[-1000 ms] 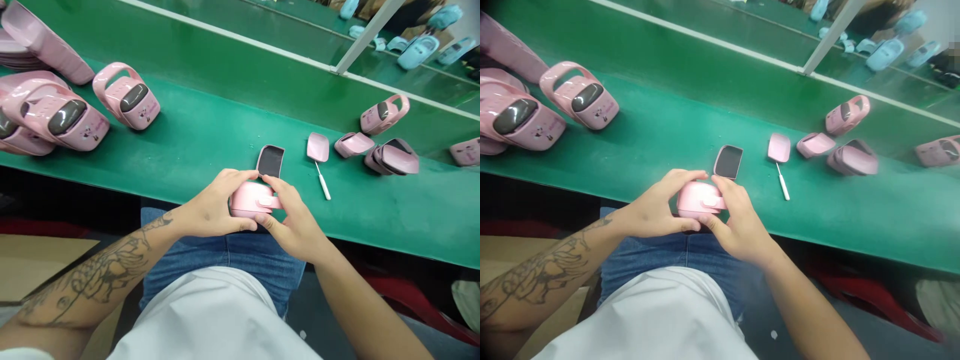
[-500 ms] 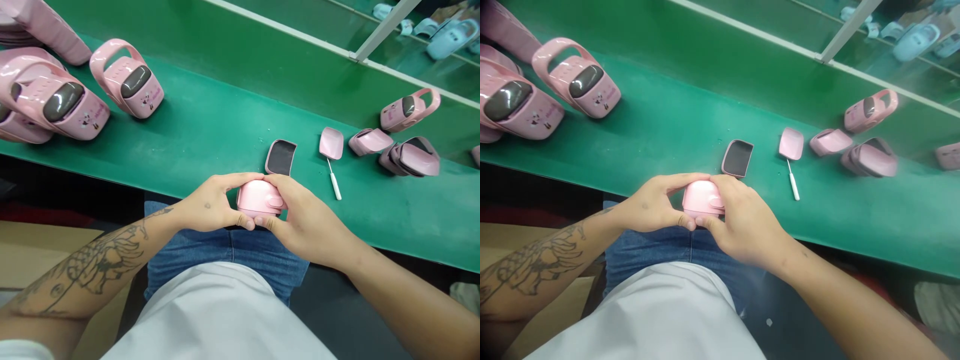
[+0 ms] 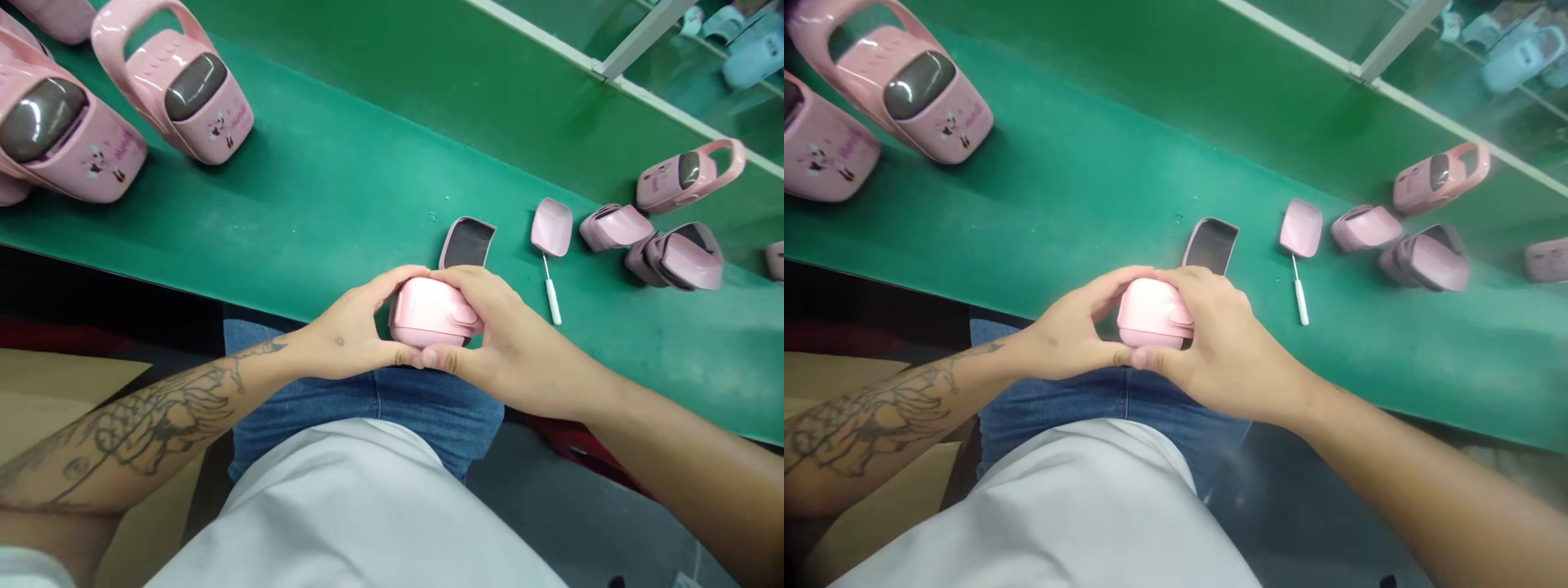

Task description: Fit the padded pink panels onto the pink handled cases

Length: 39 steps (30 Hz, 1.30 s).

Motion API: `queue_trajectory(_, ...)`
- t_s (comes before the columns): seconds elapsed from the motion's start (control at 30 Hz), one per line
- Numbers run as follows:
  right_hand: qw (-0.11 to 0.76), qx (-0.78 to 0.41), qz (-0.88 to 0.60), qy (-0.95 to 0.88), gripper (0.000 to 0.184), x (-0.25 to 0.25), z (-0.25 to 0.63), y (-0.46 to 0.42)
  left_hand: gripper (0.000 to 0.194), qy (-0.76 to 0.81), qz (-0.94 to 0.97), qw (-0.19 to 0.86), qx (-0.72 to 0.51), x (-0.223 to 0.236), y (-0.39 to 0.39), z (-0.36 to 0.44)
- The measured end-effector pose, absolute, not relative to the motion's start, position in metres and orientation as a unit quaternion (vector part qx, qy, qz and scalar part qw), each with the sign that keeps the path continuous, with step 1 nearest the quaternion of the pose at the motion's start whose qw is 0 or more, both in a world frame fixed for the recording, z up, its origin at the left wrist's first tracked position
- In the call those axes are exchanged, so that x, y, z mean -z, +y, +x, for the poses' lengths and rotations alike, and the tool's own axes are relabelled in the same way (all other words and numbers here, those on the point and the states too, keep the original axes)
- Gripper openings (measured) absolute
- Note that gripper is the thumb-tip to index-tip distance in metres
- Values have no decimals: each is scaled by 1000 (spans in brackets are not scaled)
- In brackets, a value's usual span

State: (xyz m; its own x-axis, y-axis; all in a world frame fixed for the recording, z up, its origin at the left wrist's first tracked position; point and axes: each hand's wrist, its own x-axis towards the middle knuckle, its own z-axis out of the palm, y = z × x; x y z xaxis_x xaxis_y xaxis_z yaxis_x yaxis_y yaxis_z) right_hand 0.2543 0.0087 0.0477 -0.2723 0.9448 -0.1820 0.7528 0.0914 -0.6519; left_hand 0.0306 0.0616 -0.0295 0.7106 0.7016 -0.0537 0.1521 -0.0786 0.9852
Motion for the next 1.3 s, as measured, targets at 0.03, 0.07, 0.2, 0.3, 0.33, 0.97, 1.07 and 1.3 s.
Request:
queue_trajectory(0.03, 144, -333, -585, -726, 63, -47, 255, 8, 106, 303, 691, 613, -236, 32, 62, 31)
queue_trajectory(0.07, 142, -337, -586, -723, 63, -47, 255, 6, 106, 302, 689, 614, -240, 34, 62, 32)
queue_trajectory(0.2, 139, -360, -604, -697, 61, -50, 255, 2, 106, 285, 694, 616, -238, 35, 64, 33)
queue_trajectory(0.3, 139, -381, -614, -677, 59, -54, 253, 4, 103, 281, 696, 614, -244, 32, 65, 35)
queue_trajectory(0.33, 138, -385, -615, -674, 58, -55, 252, 5, 103, 287, 697, 610, -244, 32, 64, 36)
queue_trajectory(0.97, 177, -300, -583, -734, 49, -44, 257, -5, 93, 313, 628, 636, -321, 30, 52, 49)
queue_trajectory(1.07, 181, -275, -571, -752, 56, -38, 252, -12, 89, 273, 636, 635, -343, 38, 52, 47)
queue_trajectory(1.3, 152, -239, -644, -710, 65, -37, 234, -18, 75, 379, 533, 592, -471, 34, 34, 84)
